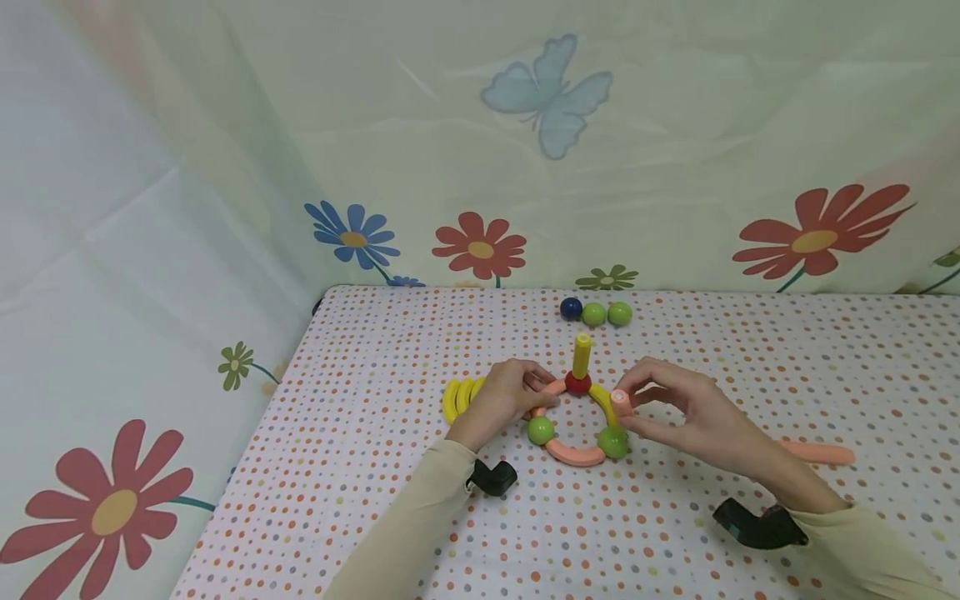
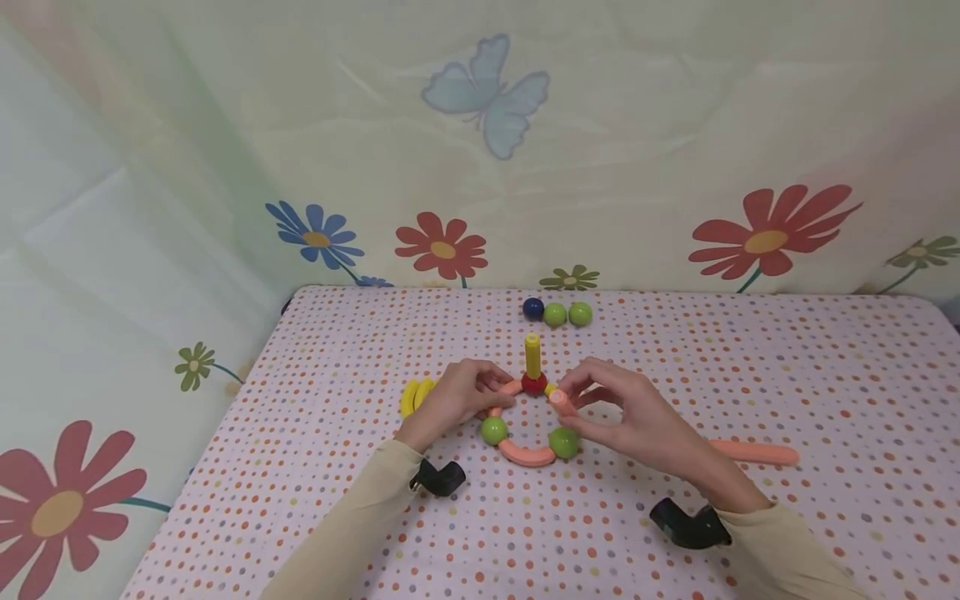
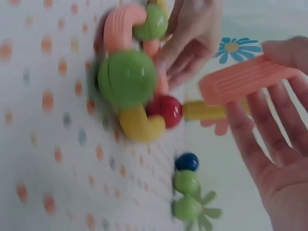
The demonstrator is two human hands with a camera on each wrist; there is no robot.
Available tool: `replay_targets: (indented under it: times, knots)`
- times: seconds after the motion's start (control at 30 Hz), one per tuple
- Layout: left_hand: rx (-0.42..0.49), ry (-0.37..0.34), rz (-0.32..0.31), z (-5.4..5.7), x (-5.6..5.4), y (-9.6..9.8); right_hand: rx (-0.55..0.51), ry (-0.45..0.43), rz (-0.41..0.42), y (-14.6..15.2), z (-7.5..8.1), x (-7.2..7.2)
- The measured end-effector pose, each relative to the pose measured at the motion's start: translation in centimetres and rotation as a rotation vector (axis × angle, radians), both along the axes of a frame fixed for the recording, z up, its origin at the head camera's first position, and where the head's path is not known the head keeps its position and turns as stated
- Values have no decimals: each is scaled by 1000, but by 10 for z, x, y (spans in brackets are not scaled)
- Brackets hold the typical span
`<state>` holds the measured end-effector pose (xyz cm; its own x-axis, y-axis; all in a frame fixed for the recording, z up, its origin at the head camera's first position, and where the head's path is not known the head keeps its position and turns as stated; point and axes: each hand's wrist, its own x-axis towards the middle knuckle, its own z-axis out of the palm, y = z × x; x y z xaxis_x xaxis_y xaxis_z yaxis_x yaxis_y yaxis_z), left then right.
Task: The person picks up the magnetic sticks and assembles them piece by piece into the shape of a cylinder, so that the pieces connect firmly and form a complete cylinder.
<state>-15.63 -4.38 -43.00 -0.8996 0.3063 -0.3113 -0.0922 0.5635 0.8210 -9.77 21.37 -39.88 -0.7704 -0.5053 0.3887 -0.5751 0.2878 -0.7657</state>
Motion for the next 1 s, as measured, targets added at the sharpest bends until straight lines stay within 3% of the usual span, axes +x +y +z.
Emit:
replay_targets:
  times: [0.13,0.27,1.0]
  knots:
    - [-16,6,5,-1,1,0,-132,-100,-3,-4,-9,4]
    - [-23,4,10,-1,1,0,-158,-158,9,-5,-19,7]
    - [-24,7,-1,-1,-1,2,-142,-158,-5,-3,-24,15]
